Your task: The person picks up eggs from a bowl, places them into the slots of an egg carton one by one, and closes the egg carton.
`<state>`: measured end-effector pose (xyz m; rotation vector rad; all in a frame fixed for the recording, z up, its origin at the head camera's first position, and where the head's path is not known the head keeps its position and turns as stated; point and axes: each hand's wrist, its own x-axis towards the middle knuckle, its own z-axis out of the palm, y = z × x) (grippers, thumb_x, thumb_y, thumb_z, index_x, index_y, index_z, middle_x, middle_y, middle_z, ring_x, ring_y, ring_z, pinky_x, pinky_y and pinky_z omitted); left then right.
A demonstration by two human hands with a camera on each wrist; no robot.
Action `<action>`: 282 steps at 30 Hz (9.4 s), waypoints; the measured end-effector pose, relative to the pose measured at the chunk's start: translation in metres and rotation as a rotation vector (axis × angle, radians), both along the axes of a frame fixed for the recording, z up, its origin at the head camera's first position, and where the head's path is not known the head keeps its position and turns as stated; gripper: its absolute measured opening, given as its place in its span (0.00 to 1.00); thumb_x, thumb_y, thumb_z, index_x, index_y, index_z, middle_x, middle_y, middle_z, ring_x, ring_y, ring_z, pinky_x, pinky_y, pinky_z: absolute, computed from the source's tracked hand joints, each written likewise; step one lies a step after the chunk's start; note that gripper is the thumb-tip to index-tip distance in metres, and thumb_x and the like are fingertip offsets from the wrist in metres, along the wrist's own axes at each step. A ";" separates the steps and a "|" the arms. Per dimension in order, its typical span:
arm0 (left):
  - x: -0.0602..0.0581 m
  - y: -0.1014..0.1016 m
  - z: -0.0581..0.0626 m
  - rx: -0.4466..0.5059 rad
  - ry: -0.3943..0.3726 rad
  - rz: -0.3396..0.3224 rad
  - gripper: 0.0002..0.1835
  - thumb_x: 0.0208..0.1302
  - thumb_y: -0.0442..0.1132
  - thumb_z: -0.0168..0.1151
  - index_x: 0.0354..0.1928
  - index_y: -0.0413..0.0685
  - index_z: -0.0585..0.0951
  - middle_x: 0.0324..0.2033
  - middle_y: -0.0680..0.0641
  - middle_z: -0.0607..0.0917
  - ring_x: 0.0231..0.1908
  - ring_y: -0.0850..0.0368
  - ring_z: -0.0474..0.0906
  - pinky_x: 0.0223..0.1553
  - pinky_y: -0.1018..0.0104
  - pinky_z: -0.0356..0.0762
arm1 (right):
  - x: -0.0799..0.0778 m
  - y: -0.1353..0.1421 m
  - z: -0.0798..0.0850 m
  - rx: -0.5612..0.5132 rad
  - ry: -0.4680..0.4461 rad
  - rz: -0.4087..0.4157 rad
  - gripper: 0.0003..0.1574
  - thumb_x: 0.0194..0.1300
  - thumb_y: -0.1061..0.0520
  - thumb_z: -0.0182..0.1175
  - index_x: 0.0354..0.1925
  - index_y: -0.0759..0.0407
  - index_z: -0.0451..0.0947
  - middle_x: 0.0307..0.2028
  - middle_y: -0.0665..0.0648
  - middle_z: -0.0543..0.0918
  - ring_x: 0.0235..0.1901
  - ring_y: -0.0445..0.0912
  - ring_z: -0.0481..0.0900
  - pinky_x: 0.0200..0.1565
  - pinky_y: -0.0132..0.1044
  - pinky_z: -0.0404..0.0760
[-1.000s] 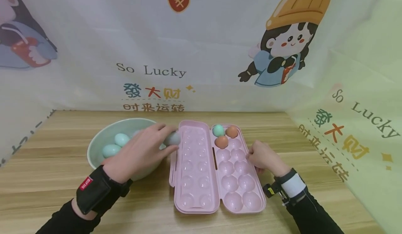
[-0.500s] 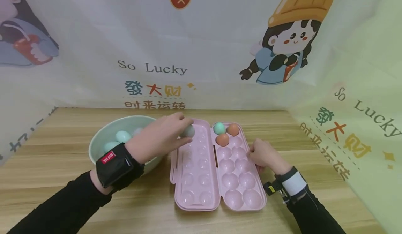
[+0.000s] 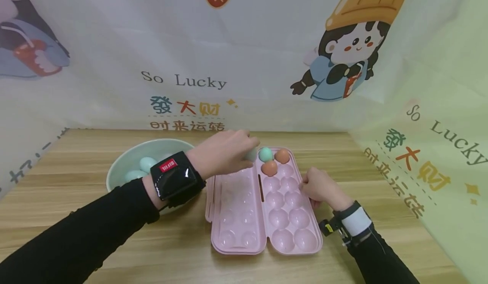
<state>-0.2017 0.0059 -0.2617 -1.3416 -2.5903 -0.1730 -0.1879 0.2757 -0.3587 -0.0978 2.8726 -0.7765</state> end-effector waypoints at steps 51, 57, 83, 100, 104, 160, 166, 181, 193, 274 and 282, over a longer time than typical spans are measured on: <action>-0.066 0.115 -0.023 -0.277 -0.085 -0.074 0.21 0.59 0.43 0.72 0.52 0.45 0.79 0.42 0.47 0.82 0.43 0.55 0.78 0.42 0.65 0.76 | 0.000 0.002 0.002 -0.015 0.012 0.000 0.19 0.66 0.68 0.55 0.18 0.64 0.78 0.13 0.57 0.75 0.10 0.45 0.74 0.14 0.34 0.75; -0.066 0.123 -0.030 -0.308 -0.045 -0.065 0.21 0.60 0.40 0.72 0.54 0.44 0.78 0.45 0.46 0.82 0.45 0.53 0.79 0.45 0.63 0.76 | -0.001 0.002 0.001 -0.013 0.019 0.001 0.17 0.66 0.68 0.55 0.20 0.65 0.79 0.13 0.57 0.75 0.09 0.44 0.74 0.14 0.34 0.75; -0.072 0.143 -0.054 -0.443 0.086 -0.014 0.09 0.56 0.40 0.71 0.34 0.50 0.79 0.31 0.54 0.77 0.29 0.60 0.68 0.27 0.66 0.70 | -0.001 0.003 0.001 -0.016 0.014 0.000 0.17 0.65 0.68 0.56 0.19 0.65 0.79 0.13 0.57 0.75 0.09 0.44 0.74 0.14 0.34 0.75; -0.071 0.145 -0.070 -0.392 0.081 -0.052 0.09 0.50 0.28 0.70 0.32 0.49 0.86 0.28 0.54 0.81 0.25 0.60 0.66 0.24 0.69 0.64 | -0.001 0.003 0.000 -0.025 -0.005 -0.005 0.15 0.65 0.67 0.55 0.22 0.65 0.80 0.14 0.58 0.76 0.10 0.44 0.74 0.14 0.34 0.75; -0.071 0.144 -0.069 -0.371 0.050 -0.041 0.09 0.49 0.27 0.70 0.32 0.48 0.86 0.30 0.54 0.83 0.26 0.60 0.68 0.24 0.68 0.66 | -0.001 0.003 0.001 -0.024 0.002 0.000 0.15 0.65 0.67 0.56 0.23 0.66 0.81 0.13 0.58 0.76 0.10 0.44 0.74 0.14 0.34 0.75; -0.069 0.143 -0.079 -0.366 -0.021 -0.041 0.18 0.51 0.26 0.59 0.16 0.50 0.61 0.19 0.53 0.60 0.20 0.59 0.54 0.21 0.67 0.51 | -0.001 0.001 0.000 -0.006 0.020 0.012 0.14 0.67 0.67 0.57 0.23 0.65 0.81 0.13 0.57 0.75 0.10 0.44 0.73 0.13 0.33 0.73; -0.071 0.140 -0.077 -0.370 -0.014 -0.023 0.11 0.55 0.30 0.62 0.22 0.49 0.72 0.23 0.53 0.68 0.24 0.58 0.63 0.25 0.67 0.62 | 0.000 -0.002 -0.001 -0.009 0.010 0.004 0.14 0.67 0.67 0.57 0.24 0.66 0.81 0.14 0.58 0.76 0.10 0.44 0.74 0.14 0.34 0.75; -0.051 0.044 -0.009 -0.178 0.010 0.173 0.23 0.74 0.55 0.50 0.52 0.42 0.79 0.42 0.45 0.79 0.42 0.52 0.78 0.41 0.58 0.78 | 0.001 -0.006 0.001 -0.028 -0.003 -0.005 0.16 0.68 0.66 0.56 0.23 0.66 0.78 0.16 0.59 0.76 0.11 0.45 0.75 0.15 0.36 0.77; -0.021 -0.073 -0.019 -0.143 -0.005 0.304 0.13 0.68 0.47 0.61 0.34 0.45 0.80 0.31 0.47 0.78 0.29 0.53 0.74 0.27 0.58 0.77 | 0.003 -0.003 0.003 -0.001 -0.006 -0.003 0.16 0.69 0.66 0.56 0.23 0.66 0.80 0.16 0.58 0.76 0.11 0.45 0.75 0.16 0.35 0.77; 0.023 -0.151 -0.092 0.244 -0.372 0.478 0.12 0.61 0.43 0.68 0.27 0.48 0.76 0.17 0.54 0.66 0.19 0.60 0.65 0.22 0.64 0.64 | 0.004 -0.004 0.004 0.006 0.036 0.014 0.17 0.66 0.67 0.54 0.20 0.65 0.79 0.12 0.56 0.74 0.08 0.44 0.72 0.13 0.34 0.74; 0.022 -0.150 -0.090 0.251 -0.393 0.462 0.13 0.60 0.41 0.70 0.40 0.38 0.84 0.26 0.50 0.81 0.23 0.60 0.72 0.27 0.63 0.73 | 0.005 -0.004 0.004 0.011 0.046 0.017 0.17 0.66 0.68 0.55 0.20 0.65 0.79 0.12 0.56 0.73 0.08 0.43 0.72 0.13 0.34 0.74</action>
